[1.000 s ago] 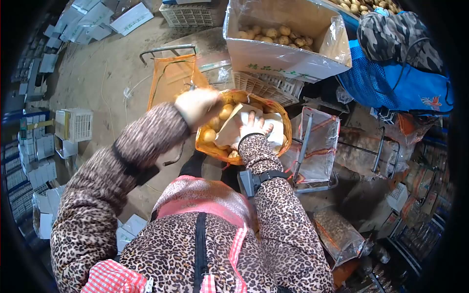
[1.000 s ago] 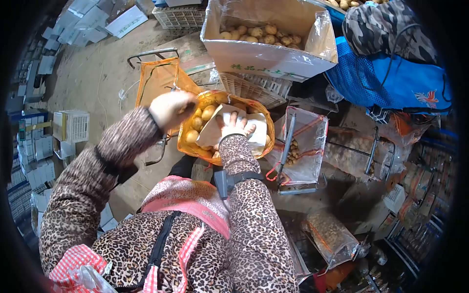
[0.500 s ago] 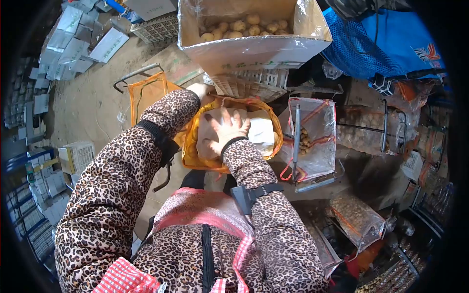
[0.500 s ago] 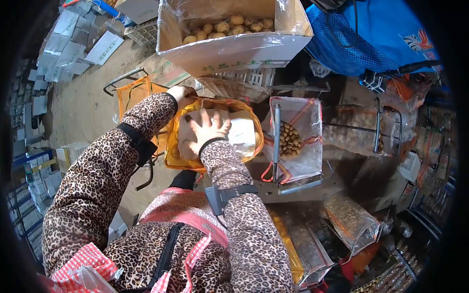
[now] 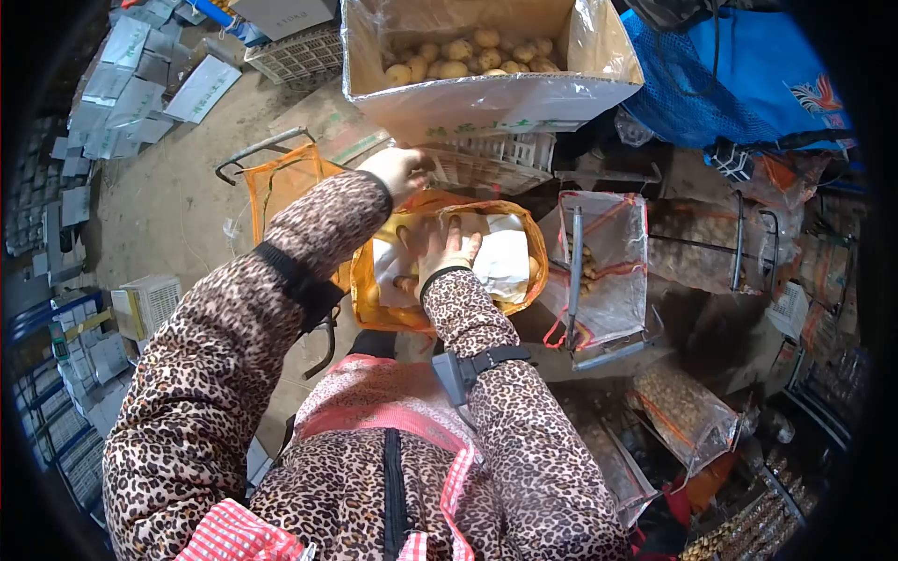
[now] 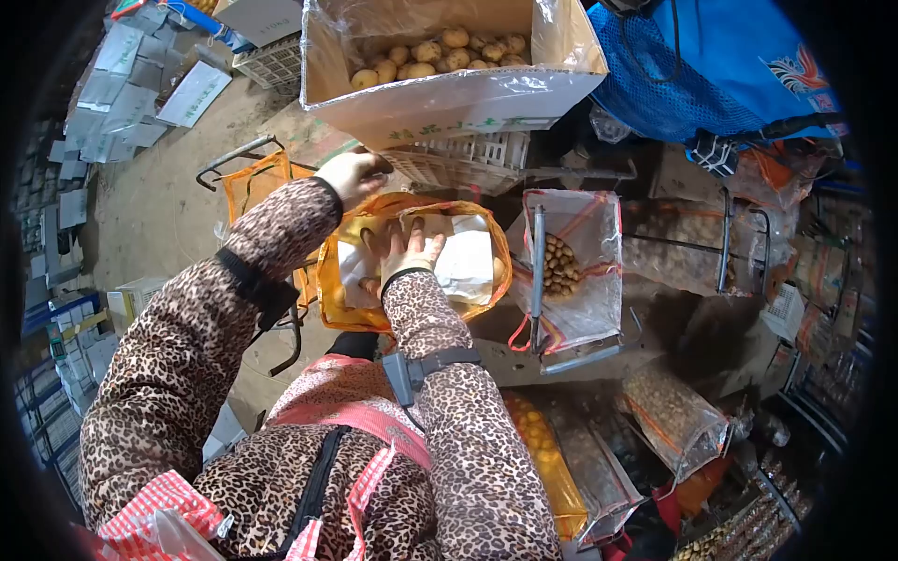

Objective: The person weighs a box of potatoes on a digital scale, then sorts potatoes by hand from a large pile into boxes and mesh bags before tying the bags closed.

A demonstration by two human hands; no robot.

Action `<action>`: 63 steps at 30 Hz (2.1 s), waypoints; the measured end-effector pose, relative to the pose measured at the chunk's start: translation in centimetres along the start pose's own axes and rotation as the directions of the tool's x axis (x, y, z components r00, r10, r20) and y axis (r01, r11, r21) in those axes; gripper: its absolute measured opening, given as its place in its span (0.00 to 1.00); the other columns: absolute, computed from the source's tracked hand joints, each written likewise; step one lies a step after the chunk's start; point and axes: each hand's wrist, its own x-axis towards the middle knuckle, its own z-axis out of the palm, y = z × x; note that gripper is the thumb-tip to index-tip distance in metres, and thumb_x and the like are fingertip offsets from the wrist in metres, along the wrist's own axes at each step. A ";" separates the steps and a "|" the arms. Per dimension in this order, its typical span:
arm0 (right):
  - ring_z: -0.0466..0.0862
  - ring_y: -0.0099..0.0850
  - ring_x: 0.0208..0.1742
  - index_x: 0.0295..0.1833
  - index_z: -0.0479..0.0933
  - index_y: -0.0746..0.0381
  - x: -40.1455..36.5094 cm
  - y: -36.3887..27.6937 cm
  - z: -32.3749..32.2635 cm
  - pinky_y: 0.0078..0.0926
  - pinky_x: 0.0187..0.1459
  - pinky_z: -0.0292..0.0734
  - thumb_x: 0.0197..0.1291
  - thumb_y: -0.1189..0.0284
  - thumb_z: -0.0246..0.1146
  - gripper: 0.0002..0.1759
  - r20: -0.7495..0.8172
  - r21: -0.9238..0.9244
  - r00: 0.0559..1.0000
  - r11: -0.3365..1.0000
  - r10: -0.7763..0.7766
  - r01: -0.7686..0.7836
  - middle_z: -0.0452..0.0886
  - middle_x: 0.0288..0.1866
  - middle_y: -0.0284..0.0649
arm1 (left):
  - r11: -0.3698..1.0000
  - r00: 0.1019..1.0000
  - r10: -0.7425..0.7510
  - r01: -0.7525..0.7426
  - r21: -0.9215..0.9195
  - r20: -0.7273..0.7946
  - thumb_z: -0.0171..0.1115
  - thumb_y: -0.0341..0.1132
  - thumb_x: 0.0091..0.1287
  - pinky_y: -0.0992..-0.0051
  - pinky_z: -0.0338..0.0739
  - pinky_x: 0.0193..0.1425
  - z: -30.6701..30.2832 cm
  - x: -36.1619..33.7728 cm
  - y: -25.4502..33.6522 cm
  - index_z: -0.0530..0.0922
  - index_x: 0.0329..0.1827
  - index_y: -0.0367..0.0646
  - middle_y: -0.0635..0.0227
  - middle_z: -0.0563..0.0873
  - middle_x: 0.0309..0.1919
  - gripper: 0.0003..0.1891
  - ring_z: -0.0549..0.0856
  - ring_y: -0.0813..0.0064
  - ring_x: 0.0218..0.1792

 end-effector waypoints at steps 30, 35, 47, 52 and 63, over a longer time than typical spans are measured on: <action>0.78 0.29 0.28 0.43 0.71 0.61 -8.6 -1.4 19.6 0.35 0.30 0.78 0.60 0.69 0.64 0.11 0.292 0.412 0.900 -0.892 0.323 0.186 0.77 0.32 0.39 | 0.996 0.798 0.047 -0.086 0.035 0.600 0.70 0.37 0.56 0.71 0.77 0.48 9.9 -3.7 1.9 0.76 0.51 0.42 0.63 0.84 0.37 0.21 0.84 0.71 0.41; 0.80 0.34 0.37 0.58 0.63 0.54 -6.4 -5.0 13.4 0.39 0.38 0.80 0.57 0.65 0.69 0.28 0.609 0.298 0.751 -0.951 0.255 0.082 0.78 0.40 0.40 | 0.990 0.806 -0.027 -0.060 0.126 0.592 0.73 0.39 0.52 0.68 0.74 0.56 12.1 -4.3 2.3 0.67 0.57 0.40 0.55 0.82 0.44 0.32 0.82 0.60 0.49; 0.75 0.25 0.33 0.53 0.70 0.54 -7.8 -7.7 14.6 0.29 0.36 0.77 0.63 0.70 0.62 0.14 0.463 0.029 0.850 -0.963 0.251 0.269 0.77 0.34 0.34 | 0.894 0.879 0.032 -0.238 0.380 0.476 0.75 0.39 0.48 0.65 0.72 0.60 11.6 -5.9 3.9 0.53 0.66 0.38 0.49 0.73 0.54 0.46 0.76 0.55 0.56; 0.76 0.19 0.34 0.40 0.75 0.58 -9.0 -5.5 12.6 0.21 0.40 0.73 0.61 0.73 0.64 0.05 0.102 0.567 0.733 -0.645 0.672 0.513 0.78 0.34 0.29 | 0.923 0.823 0.149 -0.315 0.221 0.548 0.71 0.37 0.52 0.68 0.79 0.46 12.9 -5.4 3.5 0.79 0.42 0.41 0.60 0.84 0.34 0.17 0.84 0.65 0.40; 0.69 0.23 0.26 0.47 0.76 0.58 -12.0 -3.9 16.0 0.26 0.31 0.70 0.63 0.68 0.58 0.09 0.105 0.163 0.841 -0.843 0.531 0.513 0.69 0.25 0.27 | 0.877 0.916 0.015 0.181 -0.446 0.402 0.64 0.42 0.61 0.72 0.75 0.37 6.8 -6.1 7.7 0.76 0.48 0.41 0.67 0.80 0.30 0.18 0.79 0.71 0.30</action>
